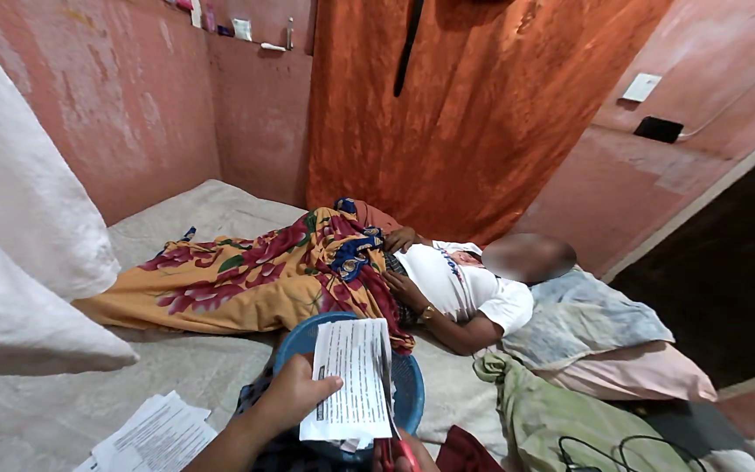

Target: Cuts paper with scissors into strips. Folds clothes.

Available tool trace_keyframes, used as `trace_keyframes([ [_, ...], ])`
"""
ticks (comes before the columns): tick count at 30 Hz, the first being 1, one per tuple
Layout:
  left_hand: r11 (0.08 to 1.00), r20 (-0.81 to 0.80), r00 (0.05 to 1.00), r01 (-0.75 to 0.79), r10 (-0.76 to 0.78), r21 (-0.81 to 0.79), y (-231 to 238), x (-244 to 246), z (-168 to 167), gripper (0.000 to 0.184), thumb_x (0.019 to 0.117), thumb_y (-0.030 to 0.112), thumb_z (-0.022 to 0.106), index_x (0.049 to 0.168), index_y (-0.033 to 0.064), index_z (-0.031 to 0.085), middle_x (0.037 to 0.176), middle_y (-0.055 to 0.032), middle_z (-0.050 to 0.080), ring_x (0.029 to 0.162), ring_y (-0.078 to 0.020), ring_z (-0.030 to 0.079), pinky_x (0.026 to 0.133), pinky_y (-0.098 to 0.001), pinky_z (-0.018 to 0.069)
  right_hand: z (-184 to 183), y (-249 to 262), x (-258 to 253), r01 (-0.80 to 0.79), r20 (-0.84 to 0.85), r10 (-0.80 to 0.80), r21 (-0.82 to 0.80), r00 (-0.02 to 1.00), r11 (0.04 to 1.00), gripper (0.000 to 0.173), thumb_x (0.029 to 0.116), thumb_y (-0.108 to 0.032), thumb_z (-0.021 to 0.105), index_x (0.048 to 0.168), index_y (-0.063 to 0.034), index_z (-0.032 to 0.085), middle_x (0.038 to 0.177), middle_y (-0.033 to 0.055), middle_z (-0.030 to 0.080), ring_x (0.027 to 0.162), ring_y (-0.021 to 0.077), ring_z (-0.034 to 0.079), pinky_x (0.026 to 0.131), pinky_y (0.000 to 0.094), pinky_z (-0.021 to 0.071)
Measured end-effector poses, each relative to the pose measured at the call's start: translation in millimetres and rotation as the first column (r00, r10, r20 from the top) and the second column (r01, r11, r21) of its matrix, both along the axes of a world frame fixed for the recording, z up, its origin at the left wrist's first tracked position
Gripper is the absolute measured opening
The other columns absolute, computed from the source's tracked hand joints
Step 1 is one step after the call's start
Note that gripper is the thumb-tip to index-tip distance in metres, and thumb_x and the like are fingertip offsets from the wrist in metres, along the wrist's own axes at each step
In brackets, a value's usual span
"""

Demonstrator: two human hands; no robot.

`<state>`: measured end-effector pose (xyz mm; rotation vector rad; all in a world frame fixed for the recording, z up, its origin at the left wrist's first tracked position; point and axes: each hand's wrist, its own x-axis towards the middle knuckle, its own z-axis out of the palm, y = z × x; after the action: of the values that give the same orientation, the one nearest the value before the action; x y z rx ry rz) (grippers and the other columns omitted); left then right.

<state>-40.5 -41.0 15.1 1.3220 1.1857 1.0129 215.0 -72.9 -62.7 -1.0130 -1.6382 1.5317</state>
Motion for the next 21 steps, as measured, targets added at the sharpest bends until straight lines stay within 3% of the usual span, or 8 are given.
trace_keyframes([
  [2, 0.998, -0.043, 0.998, 0.054, -0.055, -0.034, -2.8, 1.5, 0.7, 0.021, 0.0946, 0.007, 0.069, 0.114, 0.0007, 0.067, 0.094, -0.0018, 0.076, 0.082, -0.0061, 0.073, 0.081, -0.0277, 0.0622, -1.6, 1.4, 1.3, -0.007, 0.004, 0.007, 0.031, 1.0, 0.999, 0.09, 0.0823, -0.082, 0.055, 0.112, 0.0029, 0.057, 0.081, -0.0056, 0.067, 0.068, 0.0031, 0.063, 0.065, 0.0255, 0.0562],
  [5, 0.994, -0.059, 0.993, 0.095, -0.099, -0.058, -3.7, 4.2, -2.0, 0.022, 0.0948, 0.007, 0.069, 0.115, 0.0007, 0.067, 0.095, -0.0021, 0.076, 0.083, -0.0059, 0.073, 0.082, -0.0274, 0.0617, 1.1, 1.9, 2.6, 0.011, 0.055, -0.014, 0.064, 0.998, 0.998, 0.09, 0.0863, -0.08, 0.051, 0.114, 0.0059, 0.057, 0.08, -0.0043, 0.069, 0.069, 0.003, 0.064, 0.066, 0.026, 0.0569],
  [11, 0.993, -0.067, 0.993, 0.096, -0.101, -0.07, -3.1, 6.2, -5.4, 0.022, 0.0941, 0.007, 0.069, 0.115, 0.0007, 0.067, 0.096, -0.0026, 0.075, 0.084, -0.0061, 0.073, 0.083, -0.0276, 0.0613, 3.7, 0.6, 1.1, 0.046, 0.094, -0.049, 0.031, 0.994, 0.998, 0.065, 0.0965, -0.059, 0.051, 0.108, 0.004, 0.059, 0.078, -0.0047, 0.069, 0.067, 0.0036, 0.065, 0.066, 0.0259, 0.0572],
  [15, 0.993, -0.074, 0.993, 0.089, -0.095, -0.079, -2.3, 5.8, -8.9, 0.021, 0.0943, 0.006, 0.069, 0.114, -0.0004, 0.067, 0.096, -0.0036, 0.075, 0.084, -0.0068, 0.073, 0.083, -0.0282, 0.0613, 5.6, -3.2, -5.2, 0.095, 0.067, -0.094, -0.01, 0.993, 0.995, 0.029, 0.1019, -0.026, 0.046, 0.095, -0.0014, 0.06, 0.069, -0.005, 0.066, 0.06, 0.0046, 0.063, 0.061, 0.0266, 0.0565],
  [21, 0.991, -0.102, 0.993, 0.055, -0.068, -0.123, -2.6, -4.5, -11.2, 0.022, 0.0946, 0.007, 0.069, 0.116, 0.0003, 0.067, 0.096, -0.0051, 0.075, 0.084, -0.0102, 0.073, 0.083, -0.0316, 0.0617, 8.8, -2.5, -6.1, 0.103, 0.042, -0.1, -0.086, 0.994, 0.991, 0.023, 0.104, -0.018, 0.043, 0.092, -0.0047, 0.058, 0.066, -0.0059, 0.064, 0.056, 0.0039, 0.062, 0.056, 0.0239, 0.0547],
])
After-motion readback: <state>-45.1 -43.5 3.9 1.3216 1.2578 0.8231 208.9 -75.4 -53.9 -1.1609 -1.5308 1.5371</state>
